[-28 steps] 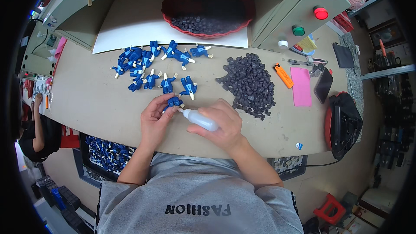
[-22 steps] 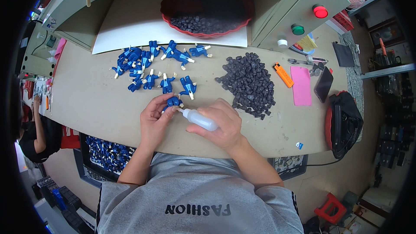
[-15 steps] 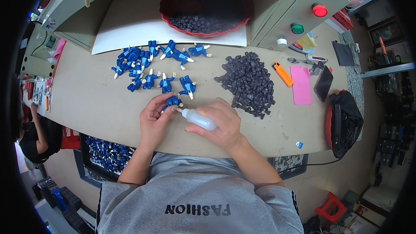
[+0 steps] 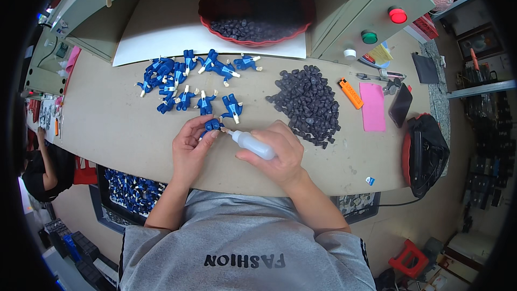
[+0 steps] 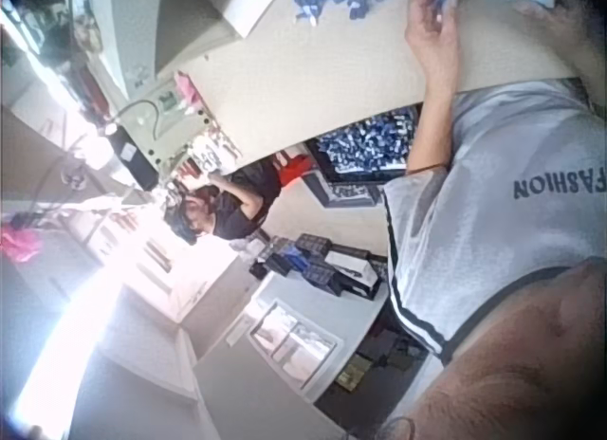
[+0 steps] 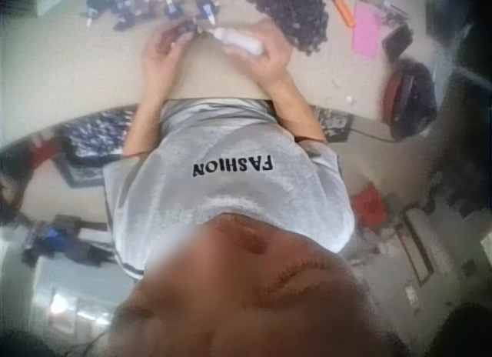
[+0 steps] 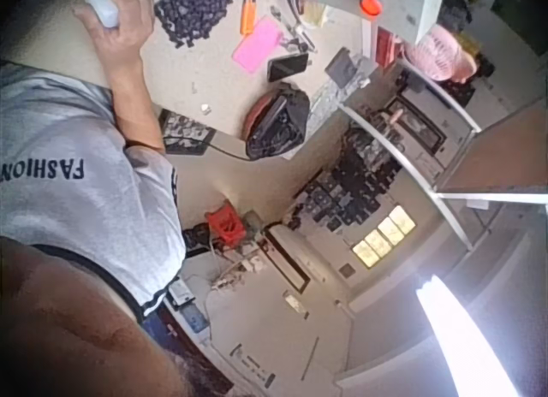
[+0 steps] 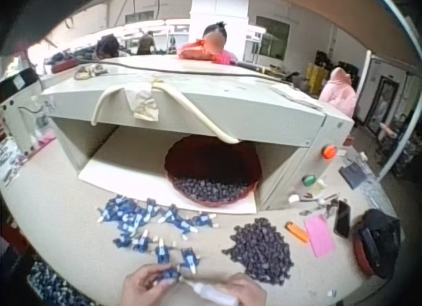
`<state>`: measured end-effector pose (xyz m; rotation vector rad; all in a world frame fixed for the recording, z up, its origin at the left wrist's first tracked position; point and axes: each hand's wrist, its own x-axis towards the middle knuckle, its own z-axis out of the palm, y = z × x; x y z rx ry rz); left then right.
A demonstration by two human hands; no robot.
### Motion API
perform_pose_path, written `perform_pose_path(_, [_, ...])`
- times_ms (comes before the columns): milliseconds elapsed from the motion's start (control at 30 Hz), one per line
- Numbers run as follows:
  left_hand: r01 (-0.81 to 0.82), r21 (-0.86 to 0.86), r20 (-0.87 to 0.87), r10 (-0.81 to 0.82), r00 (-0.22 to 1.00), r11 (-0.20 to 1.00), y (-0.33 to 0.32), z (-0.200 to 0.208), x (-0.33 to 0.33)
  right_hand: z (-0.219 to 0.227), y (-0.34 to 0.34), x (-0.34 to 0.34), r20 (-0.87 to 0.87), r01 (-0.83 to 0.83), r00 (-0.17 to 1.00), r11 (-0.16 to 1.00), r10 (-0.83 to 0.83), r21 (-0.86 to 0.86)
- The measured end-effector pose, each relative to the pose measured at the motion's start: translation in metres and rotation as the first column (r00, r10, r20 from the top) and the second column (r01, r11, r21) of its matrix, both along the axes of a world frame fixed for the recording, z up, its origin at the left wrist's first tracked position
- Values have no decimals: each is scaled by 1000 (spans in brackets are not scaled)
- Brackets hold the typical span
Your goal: The person applies glue from a bottle to small white plastic components to join them to blue plastic toy parts.
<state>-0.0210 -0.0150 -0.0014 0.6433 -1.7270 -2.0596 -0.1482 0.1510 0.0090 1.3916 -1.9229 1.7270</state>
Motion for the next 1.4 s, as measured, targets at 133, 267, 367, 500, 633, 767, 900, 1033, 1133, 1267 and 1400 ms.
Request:
perform_pose_path(133, [-1, -6, 2, 1, 1000, 1000, 0, -2, 1, 0, 0, 0, -12, 8, 1000, 1000, -8, 9])
perform_pose_path(267, [3, 6, -13, -3, 1000, 1000, -1, -2, 1, 0, -1, 1, -9, 12, 1000, 1000, -11, 19])
perform_pose_path(367, [4, 7, -15, -4, 1000, 1000, -1, -2, 1, -1, -1, 1, -5, 16, 1000, 1000, -16, 22])
perform_pose_path(500, [5, 10, -4, -5, 1000, 1000, -1, -2, 1, 1, 1, 0, -8, 14, 1000, 1000, -14, 11])
perform_pose_path(633, [-4, -5, -5, 4, 1000, 1000, 0, -2, 1, -1, 1, 1, -5, -4, 1000, 1000, 4, 7])
perform_pose_path(767, [-4, 5, 1, 4, 1000, 1000, -1, -1, 1, 0, 0, 0, -7, -18, 1000, 1000, 18, 12])
perform_pose_path(900, [-7, 8, 5, 7, 1000, 1000, 0, 0, 1, -1, 2, 0, -4, -26, 1000, 999, 26, 24])
perform_pose_path(1033, [-2, -31, 21, 3, 1000, 1000, 1, 0, -1, -2, 15, -3, 305, 12, 952, 992, 27, -126])
perform_pose_path(1133, [-25, -124, 15, 27, 1000, 992, -1, -2, 3, 9, 37, -12, 576, 114, 817, 983, -12, -141])
perform_pose_path(1267, [51, 69, 11, -52, 999, 996, 6, 6, 13, 35, 63, -20, 690, 193, 719, 978, -84, -83])
perform_pose_path(1400, [152, 45, 24, -153, 988, 987, 28, 8, 19, 24, 99, -19, 728, 227, 638, 964, -253, 137])
